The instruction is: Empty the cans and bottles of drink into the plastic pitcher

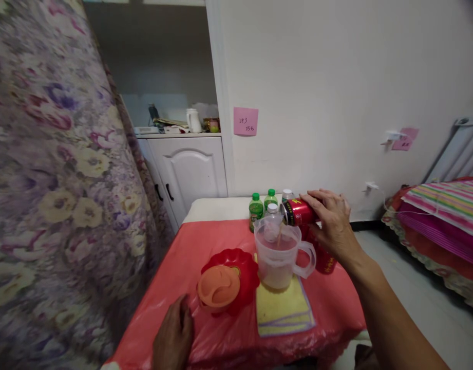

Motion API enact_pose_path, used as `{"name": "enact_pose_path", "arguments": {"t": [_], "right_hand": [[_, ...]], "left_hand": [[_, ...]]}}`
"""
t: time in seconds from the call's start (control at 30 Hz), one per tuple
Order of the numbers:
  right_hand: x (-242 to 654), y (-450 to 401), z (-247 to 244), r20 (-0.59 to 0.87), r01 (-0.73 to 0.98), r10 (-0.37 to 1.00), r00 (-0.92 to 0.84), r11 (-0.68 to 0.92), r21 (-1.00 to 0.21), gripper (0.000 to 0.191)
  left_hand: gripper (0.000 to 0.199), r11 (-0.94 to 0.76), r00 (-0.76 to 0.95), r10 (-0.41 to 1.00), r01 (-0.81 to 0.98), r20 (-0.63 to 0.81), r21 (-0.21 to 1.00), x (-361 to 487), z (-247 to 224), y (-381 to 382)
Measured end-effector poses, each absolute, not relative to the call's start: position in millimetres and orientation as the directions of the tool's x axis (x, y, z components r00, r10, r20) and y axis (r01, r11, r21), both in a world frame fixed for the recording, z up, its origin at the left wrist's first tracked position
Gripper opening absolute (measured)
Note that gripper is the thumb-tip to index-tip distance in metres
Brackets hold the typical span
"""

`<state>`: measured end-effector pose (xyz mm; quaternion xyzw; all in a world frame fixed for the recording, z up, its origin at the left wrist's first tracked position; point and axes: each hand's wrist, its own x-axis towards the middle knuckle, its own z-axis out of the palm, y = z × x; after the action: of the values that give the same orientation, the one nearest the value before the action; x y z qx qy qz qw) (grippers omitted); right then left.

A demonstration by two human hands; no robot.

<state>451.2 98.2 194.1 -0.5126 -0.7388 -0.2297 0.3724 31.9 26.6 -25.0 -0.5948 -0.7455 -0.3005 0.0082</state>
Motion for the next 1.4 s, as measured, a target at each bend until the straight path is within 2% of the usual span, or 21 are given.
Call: {"name": "enact_pose_path", "arguments": {"t": [0.73,1.23,1.4], "right_hand": [[447.6,95.9,198.8,0.787,0.945,0.595,-0.161,0.323,-0.050,0.062],[447.6,99.3,210.0,0.759,0.956,0.614,-0.216,0.290,0.038,0.058],[446.1,95.6,218.5,0.774,0.950,0.582,-0.249,0.301,0.080,0.057]], "left_hand": [[0.041,0.096,-0.281,0.882,0.893,0.379,0.439,31.4,-27.0,25.5],[0.039,0.065,-0.261,0.854,0.912,0.451,0.405,29.5,-34.9,26.1],[0.038,0.032,-0.249,0.839,0.910,0.484,0.413,29.2,-36.7,26.5]]}}
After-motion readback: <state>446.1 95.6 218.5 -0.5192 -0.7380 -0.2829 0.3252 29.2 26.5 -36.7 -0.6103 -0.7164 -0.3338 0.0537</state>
